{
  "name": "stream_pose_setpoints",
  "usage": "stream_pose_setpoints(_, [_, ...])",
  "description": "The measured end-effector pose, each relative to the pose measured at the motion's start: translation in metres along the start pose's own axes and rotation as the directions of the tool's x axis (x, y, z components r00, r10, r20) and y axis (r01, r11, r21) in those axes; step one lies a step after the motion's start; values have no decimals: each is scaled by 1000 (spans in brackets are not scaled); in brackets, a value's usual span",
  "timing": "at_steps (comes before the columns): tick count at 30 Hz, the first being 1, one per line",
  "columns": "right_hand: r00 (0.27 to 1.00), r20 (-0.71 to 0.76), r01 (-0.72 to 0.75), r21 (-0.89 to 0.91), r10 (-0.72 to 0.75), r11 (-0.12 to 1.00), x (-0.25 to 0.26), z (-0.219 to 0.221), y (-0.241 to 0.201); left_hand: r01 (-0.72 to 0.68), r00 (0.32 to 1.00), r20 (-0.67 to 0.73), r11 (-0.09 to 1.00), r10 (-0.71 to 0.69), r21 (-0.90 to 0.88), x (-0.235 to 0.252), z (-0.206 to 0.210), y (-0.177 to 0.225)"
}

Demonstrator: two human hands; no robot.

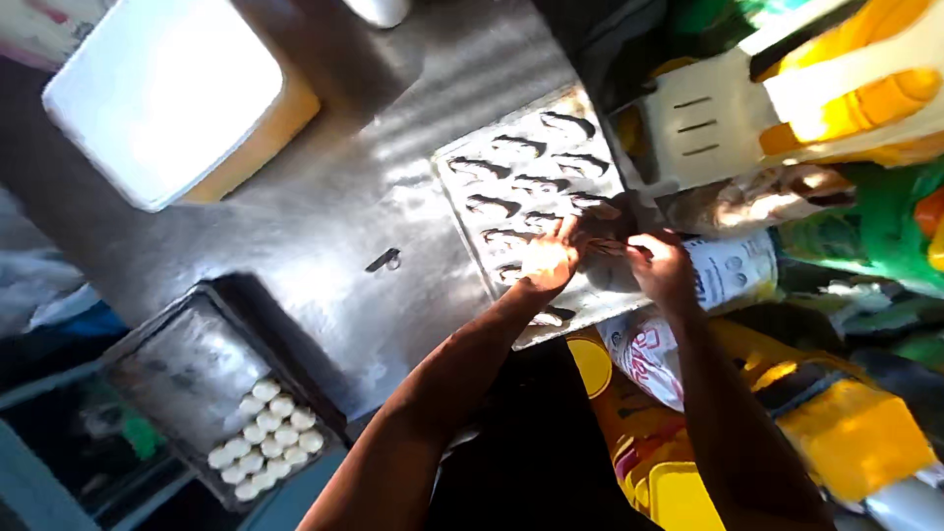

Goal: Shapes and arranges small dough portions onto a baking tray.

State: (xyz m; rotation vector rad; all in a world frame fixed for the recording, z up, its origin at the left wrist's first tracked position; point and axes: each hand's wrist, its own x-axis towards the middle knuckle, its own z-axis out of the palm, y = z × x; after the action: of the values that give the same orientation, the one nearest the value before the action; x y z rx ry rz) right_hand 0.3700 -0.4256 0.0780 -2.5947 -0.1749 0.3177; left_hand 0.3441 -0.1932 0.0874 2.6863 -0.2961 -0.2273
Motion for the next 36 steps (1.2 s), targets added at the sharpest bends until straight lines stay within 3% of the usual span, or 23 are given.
stream_pose_setpoints(2, [994,-9,110,-2,-110,994,-5,1,-4,-2,999,-45,999,0,-41,-29,-16,-20])
stream_pose_setpoints(4, [987,-5,160,-112,-162,981,-13,-1,-34,80,990,-112,994,-88,-77,-72,-39,-53])
stream_pose_setpoints(6, [992,4,125,-234,-127,964,-27,-1,-83,249,955,-144,964,-260,-90,-137,-61,-101])
stream_pose_setpoints(8, [977,-29,196,-242,-209,950,-44,8,-130,463,863,-189,883,-469,-80,-224,-85,-152])
stream_pose_setpoints(10, [945,-21,320,-155,-327,935,-71,23,-180,675,687,-272,730,-674,-108,-328,-115,-195])
stream_pose_setpoints(12, [908,41,419,-62,-417,906,-107,40,-233,868,378,-385,467,-842,-171,-430,-134,-235])
stream_pose_setpoints(14, [854,91,509,62,-513,859,-143,70,-271,948,69,-362,174,-930,-266,-518,-140,-264])
stream_pose_setpoints(15, [805,94,575,119,-586,809,-159,88,-289,948,-25,-297,71,-954,-309,-550,-140,-271])
stream_pose_setpoints(16, [757,130,616,182,-640,766,-173,105,-308,940,-64,-230,19,-971,-342,-570,-136,-275])
stream_pose_setpoints(18, [682,173,639,333,-711,694,-196,136,-357,905,-25,-208,66,-978,-421,-584,-135,-267])
stream_pose_setpoints(20, [653,187,566,523,-734,637,-216,165,-413,789,98,-346,285,-933,-545,-578,-153,-232])
stream_pose_setpoints(23, [570,370,335,711,-734,619,-239,195,-473,509,233,-525,563,-819,-652,-548,-168,-176])
stream_pose_setpoints(25, [521,320,366,754,-791,546,-243,198,-493,310,231,-592,635,-772,-708,-523,-164,-154])
stream_pose_setpoints(27, [539,190,511,701,-821,497,-238,188,-496,213,190,-587,617,-787,-758,-511,-147,-140])
stream_pose_setpoints(29, [575,-25,714,504,-818,486,-226,191,-473,349,221,-524,569,-822,-745,-510,-120,-134])
stream_pose_setpoints(30, [556,-64,778,390,-829,492,-218,201,-452,449,266,-467,537,-843,-714,-510,-105,-134])
stream_pose_setpoints(33, [437,343,841,172,-832,513,-211,234,-358,647,485,-250,536,-838,-543,-501,-55,-126])
stream_pose_setpoints(34, [446,402,841,119,-800,528,-213,236,-345,677,542,-206,569,-815,-467,-496,-45,-125])
stream_pose_setpoints(36, [509,329,823,85,-795,562,-213,229,-353,699,621,-156,633,-768,-334,-481,-39,-127])
